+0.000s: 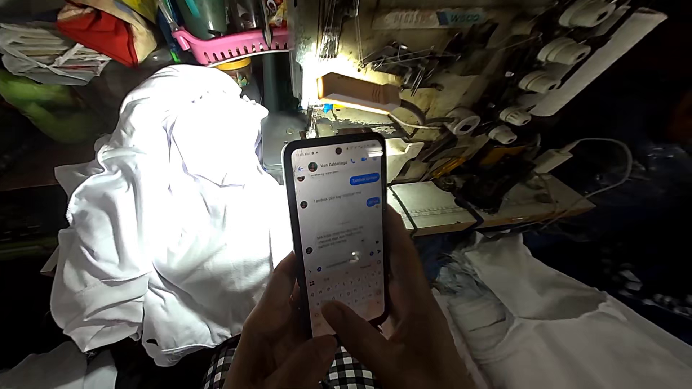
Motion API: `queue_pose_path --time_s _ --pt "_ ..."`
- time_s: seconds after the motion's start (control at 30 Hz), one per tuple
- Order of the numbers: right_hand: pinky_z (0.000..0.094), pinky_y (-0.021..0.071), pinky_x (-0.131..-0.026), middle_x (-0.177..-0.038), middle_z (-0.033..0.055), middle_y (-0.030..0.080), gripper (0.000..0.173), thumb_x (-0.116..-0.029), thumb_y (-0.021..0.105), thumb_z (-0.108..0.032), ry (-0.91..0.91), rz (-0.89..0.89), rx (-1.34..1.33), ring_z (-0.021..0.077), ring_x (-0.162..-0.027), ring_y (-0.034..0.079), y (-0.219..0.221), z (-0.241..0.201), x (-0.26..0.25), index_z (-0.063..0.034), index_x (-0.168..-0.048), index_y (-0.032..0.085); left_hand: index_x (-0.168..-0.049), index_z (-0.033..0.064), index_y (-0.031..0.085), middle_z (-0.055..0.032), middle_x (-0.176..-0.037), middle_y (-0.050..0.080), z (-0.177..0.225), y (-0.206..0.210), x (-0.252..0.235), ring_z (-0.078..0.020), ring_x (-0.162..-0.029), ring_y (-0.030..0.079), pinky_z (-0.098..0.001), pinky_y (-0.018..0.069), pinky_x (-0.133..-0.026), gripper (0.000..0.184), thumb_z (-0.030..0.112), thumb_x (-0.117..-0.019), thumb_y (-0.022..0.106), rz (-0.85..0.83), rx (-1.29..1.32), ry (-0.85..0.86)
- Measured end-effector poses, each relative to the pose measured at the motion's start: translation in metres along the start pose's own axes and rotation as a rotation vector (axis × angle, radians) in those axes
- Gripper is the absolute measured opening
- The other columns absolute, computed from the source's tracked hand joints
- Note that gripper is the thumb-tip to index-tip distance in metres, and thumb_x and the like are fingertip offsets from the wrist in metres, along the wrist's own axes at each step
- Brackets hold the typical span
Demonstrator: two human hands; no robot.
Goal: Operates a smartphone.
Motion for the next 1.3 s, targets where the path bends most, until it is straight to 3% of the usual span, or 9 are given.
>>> queue_pose_path --time_s 0.13,0.33,0.43,0.7,0.83,0.93,1.03,1.17,1.3 --pt "0.0238 0.0578 -0.096 -0.144 0.0109 0.054 0.093 -0.0900 0.075 -0.019 0.008 -0.033 -0.054 0.0064 -0.120 0.062 -0.002 0.000 0.000 -0.0032 -0.161 0.018 -0.151 0.0066 0.033 0.0023 -0.139 0.061 0.001 -0.002 0.000 -0.0120 -0.124 0.061 -0.0367 0.0525 -0.105 0.065 -0.008 -0.0912 0.053 0.016 -0.013 -0.005" --pt "0.0313 0.0555 -0.102 -0.138 0.0081 0.061 0.068 -0.1007 0.060 -0.018 -0.029 -0.086 -0.143 0.0129 -0.121 0.063 -0.013 0.005 -0.005 -0.0092 -0.160 0.029 -0.152 0.0098 0.034 -0.0054 -0.141 0.061 0.002 -0.006 -0.002 -0.0234 -0.122 0.065 -0.0475 0.0594 -0.095 0.062 -0.004 -0.0951 0.053 -0.020 0.126 -0.041" --pt "0.0294 0.0560 -0.100 -0.132 0.0069 0.065 0.061 -0.1018 0.056 -0.015 -0.031 -0.037 -0.121 0.0113 -0.117 0.065 -0.011 0.007 -0.006 -0.0086 -0.158 0.033 -0.152 0.0108 0.036 -0.0059 -0.140 0.061 0.001 -0.006 -0.002 -0.0244 -0.122 0.065 -0.0486 0.0594 -0.094 0.061 -0.005 -0.0947 0.052 -0.029 0.125 -0.046" --pt "0.0263 0.0563 -0.099 -0.139 0.0069 0.060 0.069 -0.0992 0.064 -0.019 -0.029 -0.016 -0.069 0.0090 -0.119 0.063 -0.008 0.006 -0.005 -0.0081 -0.159 0.031 -0.151 0.0062 0.031 -0.0009 -0.137 0.061 0.003 -0.003 -0.001 -0.0174 -0.120 0.065 -0.0418 0.0582 -0.098 0.060 -0.006 -0.0950 0.050 0.026 0.014 -0.042" --pt "0.0319 0.0548 -0.104 -0.149 0.0092 0.052 0.083 -0.0954 0.067 -0.015 -0.043 -0.178 -0.135 0.0136 -0.128 0.059 -0.013 0.010 -0.006 -0.0123 -0.164 0.020 -0.145 0.0066 0.044 -0.0030 -0.128 0.068 0.003 -0.003 -0.003 -0.0169 -0.111 0.070 -0.0408 0.0615 -0.091 0.044 -0.004 -0.1017 0.043 0.151 0.026 -0.043" --pt "0.0335 0.0545 -0.105 -0.154 0.0093 0.045 0.092 -0.0923 0.070 -0.015 -0.061 -0.270 -0.122 0.0148 -0.131 0.057 -0.016 0.015 -0.007 -0.0162 -0.165 0.013 -0.145 0.0057 0.042 -0.0053 -0.130 0.067 0.003 -0.006 -0.003 -0.0196 -0.114 0.069 -0.0434 0.0602 -0.093 0.046 -0.003 -0.1005 0.044 0.128 0.108 -0.051" --pt "0.0322 0.0580 -0.100 -0.154 0.0081 0.046 0.091 -0.0928 0.069 -0.013 -0.053 -0.273 -0.103 0.0139 -0.128 0.059 -0.017 0.014 -0.006 -0.0177 -0.165 0.014 -0.147 0.0072 0.041 -0.0061 -0.135 0.064 0.003 -0.007 -0.001 -0.0208 -0.120 0.066 -0.0454 0.0576 -0.098 0.052 -0.003 -0.0973 0.049 0.081 0.137 -0.049" --pt "0.0338 0.0493 -0.111 -0.156 0.0094 0.044 0.085 -0.0949 0.062 -0.010 -0.057 -0.260 -0.115 0.0144 -0.135 0.053 -0.018 0.012 -0.007 -0.0148 -0.165 0.014 -0.147 0.0089 0.040 -0.0060 -0.135 0.063 0.002 -0.008 -0.002 -0.0222 -0.118 0.067 -0.0462 0.0602 -0.092 0.057 -0.005 -0.0933 0.050 0.058 0.134 -0.057" --pt "0.0340 0.0472 -0.113 -0.157 0.0095 0.043 0.083 -0.0962 0.062 -0.009 -0.088 -0.263 -0.137 0.0140 -0.137 0.051 -0.019 0.012 -0.006 -0.0135 -0.165 0.015 -0.146 0.0076 0.044 -0.0074 -0.131 0.066 0.002 -0.007 -0.002 -0.0227 -0.113 0.070 -0.0450 0.0627 -0.087 0.045 -0.001 -0.1012 0.046 0.097 0.147 -0.066"
Point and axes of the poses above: each hand's wrist, its own x-axis away from the middle knuckle, its own y-axis out of the palm, z = x × y, the point moved 3 cm from there along -x, towards the middle knuckle
